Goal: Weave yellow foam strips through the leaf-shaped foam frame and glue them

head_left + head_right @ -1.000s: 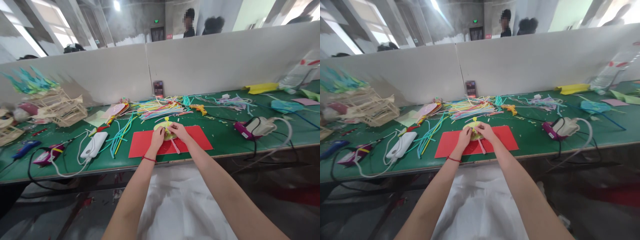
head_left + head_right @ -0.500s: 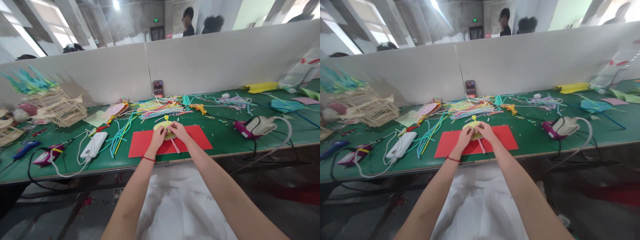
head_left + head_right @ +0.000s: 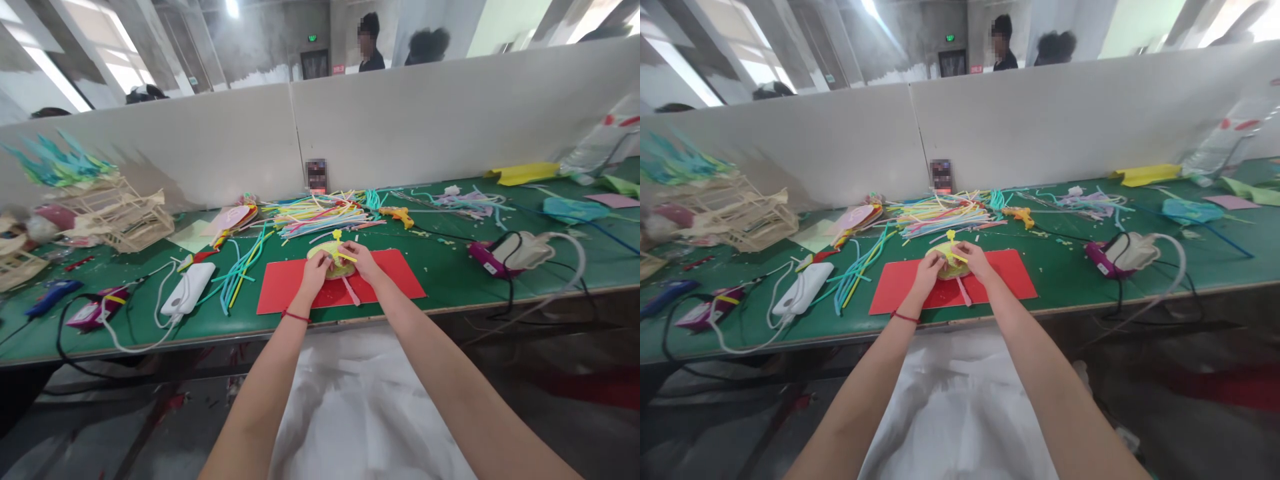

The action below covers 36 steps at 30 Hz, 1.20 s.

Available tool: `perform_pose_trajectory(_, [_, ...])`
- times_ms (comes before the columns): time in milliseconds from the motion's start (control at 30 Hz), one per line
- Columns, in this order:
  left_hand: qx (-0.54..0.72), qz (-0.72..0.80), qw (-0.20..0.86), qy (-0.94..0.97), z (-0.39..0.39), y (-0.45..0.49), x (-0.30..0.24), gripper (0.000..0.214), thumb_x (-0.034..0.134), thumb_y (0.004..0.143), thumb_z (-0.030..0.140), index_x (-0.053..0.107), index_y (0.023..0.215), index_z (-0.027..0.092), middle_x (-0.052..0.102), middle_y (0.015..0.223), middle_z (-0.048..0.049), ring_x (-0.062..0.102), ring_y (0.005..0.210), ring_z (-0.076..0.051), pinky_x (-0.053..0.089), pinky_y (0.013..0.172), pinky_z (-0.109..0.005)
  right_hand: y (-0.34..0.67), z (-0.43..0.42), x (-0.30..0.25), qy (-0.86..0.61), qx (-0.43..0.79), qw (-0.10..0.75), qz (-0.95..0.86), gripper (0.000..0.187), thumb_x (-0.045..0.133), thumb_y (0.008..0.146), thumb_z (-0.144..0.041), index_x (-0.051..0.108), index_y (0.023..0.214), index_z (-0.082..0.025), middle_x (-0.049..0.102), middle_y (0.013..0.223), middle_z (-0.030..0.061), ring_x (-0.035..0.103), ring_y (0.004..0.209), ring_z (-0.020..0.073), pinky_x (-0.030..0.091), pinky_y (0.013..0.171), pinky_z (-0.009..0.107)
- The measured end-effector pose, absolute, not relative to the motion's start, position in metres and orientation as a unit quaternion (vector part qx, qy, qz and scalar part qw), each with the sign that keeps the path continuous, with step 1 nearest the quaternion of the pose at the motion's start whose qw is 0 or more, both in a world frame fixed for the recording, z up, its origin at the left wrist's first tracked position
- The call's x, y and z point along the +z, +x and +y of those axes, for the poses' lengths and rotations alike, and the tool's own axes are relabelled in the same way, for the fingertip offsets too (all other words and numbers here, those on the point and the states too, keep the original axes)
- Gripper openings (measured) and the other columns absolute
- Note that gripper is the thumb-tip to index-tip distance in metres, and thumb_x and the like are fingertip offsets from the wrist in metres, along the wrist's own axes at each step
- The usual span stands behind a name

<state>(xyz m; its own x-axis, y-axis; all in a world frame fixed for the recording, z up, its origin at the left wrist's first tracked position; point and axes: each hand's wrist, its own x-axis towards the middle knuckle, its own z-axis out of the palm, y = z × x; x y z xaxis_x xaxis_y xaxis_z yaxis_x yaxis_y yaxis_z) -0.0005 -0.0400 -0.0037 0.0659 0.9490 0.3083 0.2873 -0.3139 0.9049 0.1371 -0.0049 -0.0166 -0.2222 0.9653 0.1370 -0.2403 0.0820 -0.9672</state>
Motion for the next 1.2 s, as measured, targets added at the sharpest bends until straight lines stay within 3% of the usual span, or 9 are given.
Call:
perform_pose_trajectory(400, [0.509,0.443,0.387,0.628,-0.035,-0.003,-0.011,0.018,0.046,0.074,0.021,0.044,0.056,0.017,0.047,0.051,0.0033,0.043,0.053,-0.010,0.037,0.057,-0.023,0.137,-0.004,-0.020,-0.305,0.573,0.484,-0.587,0.029,0.072,0.057,-0.039,0.059,0.070,-0.017,0.058,0.070,-0.0018,0.055,0.065,0.0117,0.044,0.066,0.026])
perform_pose_trajectory(767, [0.523,0.426,0.400,0.621,-0.034,-0.005,-0.010,0.029,0.054,0.073,0.035,0.044,0.053,0.017,0.046,0.049,0.0036,0.044,0.053,-0.010,0.039,0.060,-0.025,0.137,-0.002,-0.023,-0.311,0.594,0.453,-0.588,0.030,0.071,0.059,-0.041,0.063,0.075,-0.016,0.064,0.075,0.0013,0.059,0.070,0.0154,0.046,0.074,0.032])
perform_pose_trajectory(933, [0.535,0.442,0.382,0.610,-0.032,-0.003,-0.013,0.033,0.048,0.078,0.039,0.045,0.054,0.017,0.048,0.051,0.0021,0.046,0.054,-0.010,0.040,0.060,-0.025,0.138,-0.001,-0.024,-0.308,0.581,0.466,-0.592,0.030,0.069,0.061,-0.042,0.065,0.077,-0.017,0.065,0.075,0.0016,0.059,0.069,0.0152,0.046,0.074,0.031])
perform_pose_trajectory(1200, [0.520,0.480,0.333,0.623,-0.035,-0.001,-0.008,0.021,0.045,0.081,0.025,0.047,0.062,0.017,0.052,0.059,0.0019,0.049,0.061,-0.011,0.040,0.063,-0.023,0.137,-0.002,-0.022,-0.322,0.589,0.488,-0.558,0.033,0.070,0.058,-0.042,0.064,0.078,-0.017,0.066,0.075,0.0016,0.059,0.068,0.0148,0.046,0.069,0.029])
